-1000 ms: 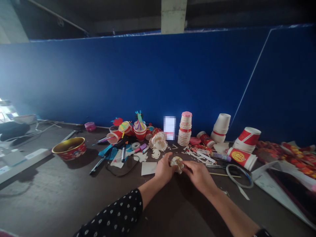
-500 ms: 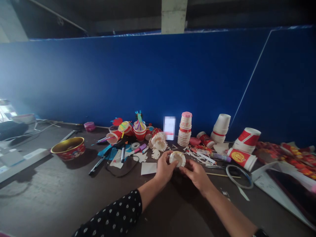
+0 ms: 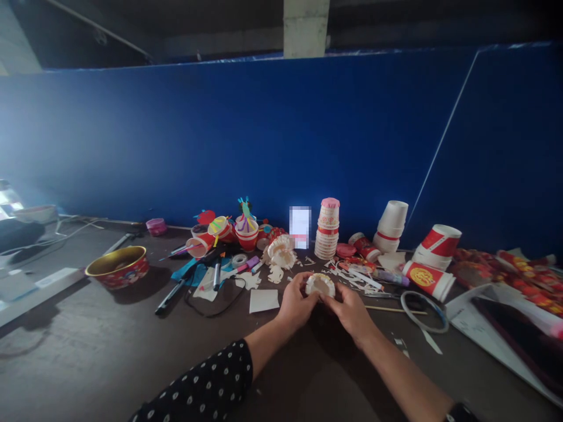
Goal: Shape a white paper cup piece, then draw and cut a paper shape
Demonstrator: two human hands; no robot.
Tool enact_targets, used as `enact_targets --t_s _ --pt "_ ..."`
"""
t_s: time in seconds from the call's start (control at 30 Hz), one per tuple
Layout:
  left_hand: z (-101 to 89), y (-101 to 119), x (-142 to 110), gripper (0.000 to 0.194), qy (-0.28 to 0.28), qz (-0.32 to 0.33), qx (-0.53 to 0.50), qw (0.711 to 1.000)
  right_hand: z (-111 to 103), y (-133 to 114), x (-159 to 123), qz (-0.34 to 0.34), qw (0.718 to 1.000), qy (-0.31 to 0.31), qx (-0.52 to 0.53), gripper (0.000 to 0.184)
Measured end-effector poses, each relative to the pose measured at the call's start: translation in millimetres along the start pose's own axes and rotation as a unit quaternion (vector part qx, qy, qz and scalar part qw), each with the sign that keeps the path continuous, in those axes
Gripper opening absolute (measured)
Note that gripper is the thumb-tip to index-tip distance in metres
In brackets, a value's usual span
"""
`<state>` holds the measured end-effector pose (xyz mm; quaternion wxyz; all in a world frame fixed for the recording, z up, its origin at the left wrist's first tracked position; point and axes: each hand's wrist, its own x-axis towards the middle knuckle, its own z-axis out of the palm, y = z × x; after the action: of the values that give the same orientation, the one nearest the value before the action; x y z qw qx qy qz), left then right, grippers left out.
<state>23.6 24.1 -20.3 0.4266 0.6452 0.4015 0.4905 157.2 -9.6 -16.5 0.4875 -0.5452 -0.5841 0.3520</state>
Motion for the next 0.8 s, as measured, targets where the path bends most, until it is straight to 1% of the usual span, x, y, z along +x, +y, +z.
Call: enact_targets --t_s 0.07,0.13,0.2,0.3,0.4,0.53,0.67,0.8 --pt "-0.3 0.7 -0.5 0.037 0.006 -0.012 -0.008 1.000 -0.4 -0.9 0.1 0.006 1.000 0.002 -0.001 0.035" --pt "-1.4 1.8 -1.1 0.040 0.030 -0.021 0.009 0.999 -0.6 -0.8 0.4 0.011 1.000 0.002 -0.006 0.035" --pt "-3.1 3.8 -2.0 0.040 0.056 -0.017 0.046 0.997 -0.5 0.8 1.1 0.013 1.000 0.006 -0.019 0.033" --pt "-5.8 7.6 -3.7 0.033 0.073 -0.001 0.114 0.991 -0.5 4.9 2.0 0.008 0.998 0.023 -0.050 0.030" --pt "-7.4 10.4 -4.9 0.025 0.078 0.027 0.172 0.982 -0.8 7.2 2.1 -0.007 0.996 0.034 -0.079 0.027" --pt "-8.2 11.8 -5.0 0.015 0.080 0.054 0.224 0.970 -1.3 2.7 0.8 -0.030 0.992 0.038 -0.115 0.020" --pt "-8.2 11.3 -4.2 0.014 0.075 0.053 0.248 0.965 -0.9 -1.8 -0.2 -0.040 0.988 0.040 -0.140 0.017" --pt "-7.7 9.8 -3.3 0.017 0.077 0.047 0.264 0.960 -0.9 -0.5 -0.3 -0.042 0.987 0.037 -0.150 0.017"
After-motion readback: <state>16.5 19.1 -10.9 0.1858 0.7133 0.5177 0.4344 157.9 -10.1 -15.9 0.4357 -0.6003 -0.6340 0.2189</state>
